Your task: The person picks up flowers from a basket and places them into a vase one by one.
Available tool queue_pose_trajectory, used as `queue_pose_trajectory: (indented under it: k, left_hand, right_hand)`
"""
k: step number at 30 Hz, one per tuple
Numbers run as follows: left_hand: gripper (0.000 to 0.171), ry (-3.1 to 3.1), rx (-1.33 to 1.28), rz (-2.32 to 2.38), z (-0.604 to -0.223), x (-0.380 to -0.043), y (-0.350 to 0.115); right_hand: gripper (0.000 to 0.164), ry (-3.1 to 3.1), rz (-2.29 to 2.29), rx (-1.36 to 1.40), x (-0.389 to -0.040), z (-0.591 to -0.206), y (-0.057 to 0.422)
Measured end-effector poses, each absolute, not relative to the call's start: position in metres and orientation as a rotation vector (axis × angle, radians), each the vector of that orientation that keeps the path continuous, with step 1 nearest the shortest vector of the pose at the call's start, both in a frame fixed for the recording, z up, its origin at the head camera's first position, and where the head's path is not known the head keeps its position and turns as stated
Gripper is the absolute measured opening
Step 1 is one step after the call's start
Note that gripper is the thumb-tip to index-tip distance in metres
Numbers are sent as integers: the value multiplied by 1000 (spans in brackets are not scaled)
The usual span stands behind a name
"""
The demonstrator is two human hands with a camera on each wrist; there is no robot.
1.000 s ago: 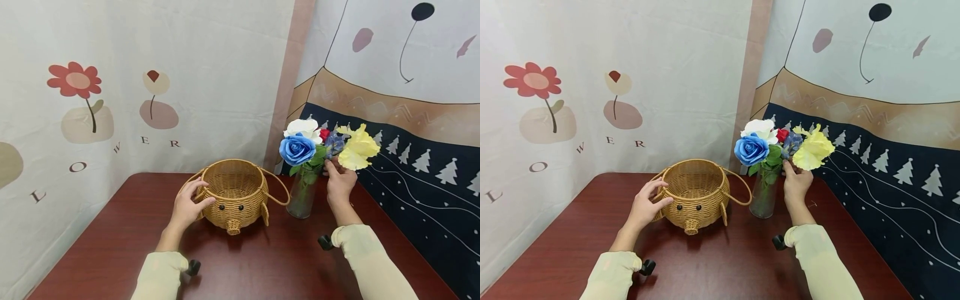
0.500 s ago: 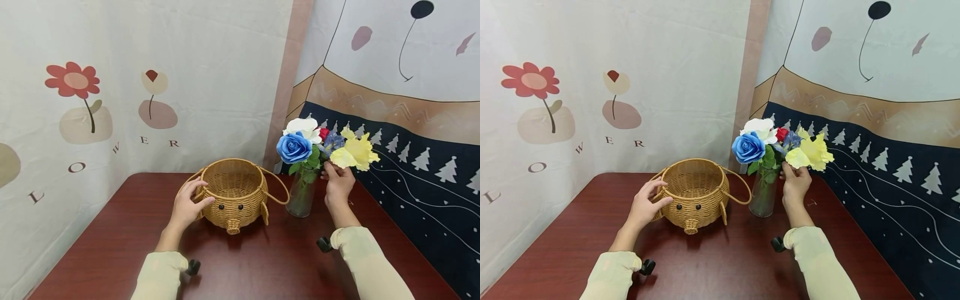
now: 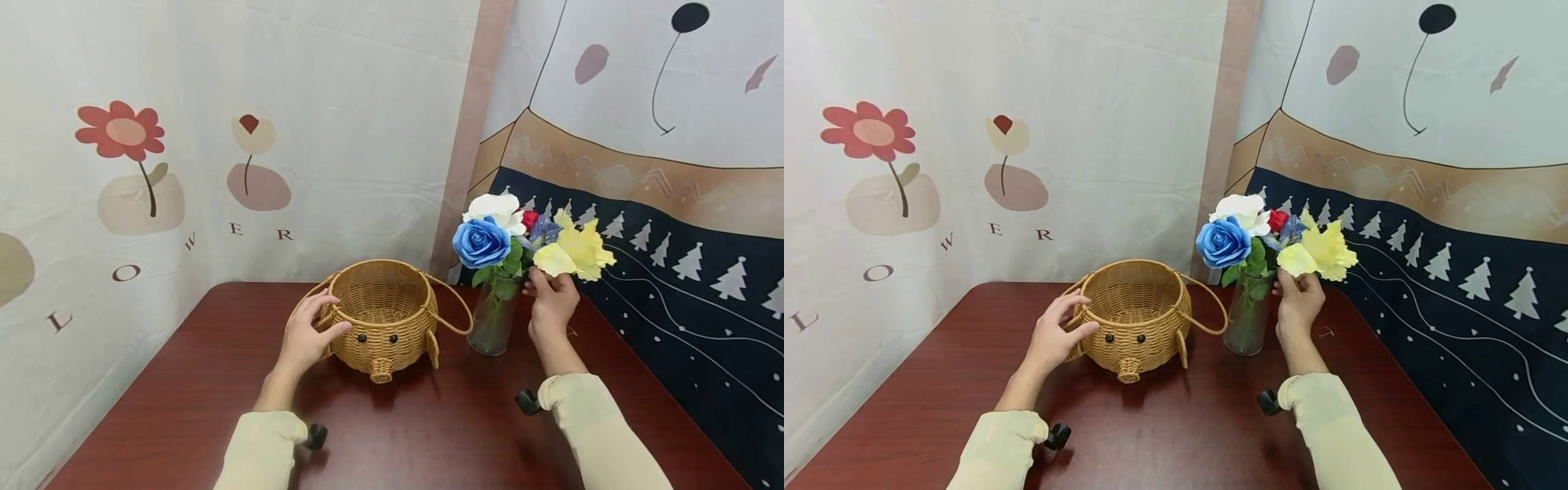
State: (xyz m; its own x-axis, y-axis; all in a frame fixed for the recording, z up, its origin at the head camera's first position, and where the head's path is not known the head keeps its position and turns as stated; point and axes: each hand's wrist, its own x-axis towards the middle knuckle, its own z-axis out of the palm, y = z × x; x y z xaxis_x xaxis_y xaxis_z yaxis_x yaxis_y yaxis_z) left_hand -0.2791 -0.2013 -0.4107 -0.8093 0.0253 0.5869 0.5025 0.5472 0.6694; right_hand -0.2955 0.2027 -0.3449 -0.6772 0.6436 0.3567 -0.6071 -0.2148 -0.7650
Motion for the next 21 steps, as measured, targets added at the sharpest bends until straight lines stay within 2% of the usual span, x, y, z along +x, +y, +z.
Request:
queue_pose_trajectory:
  k: [6, 15, 21]
  left_hand:
    - [47, -2266, -422, -1225, -411, -279, -201]
    - [48, -2277, -419, -1226, -411, -279, -201]
    - [50, -2273, -425, -1230, -411, -280, -201]
  right_hand:
    - [35, -1274, 1934, -38, -290, -352, 201]
    - [9, -1400, 1914, 18, -280, -373, 201]
    - [11, -1443, 1919, 52, -275, -382, 201]
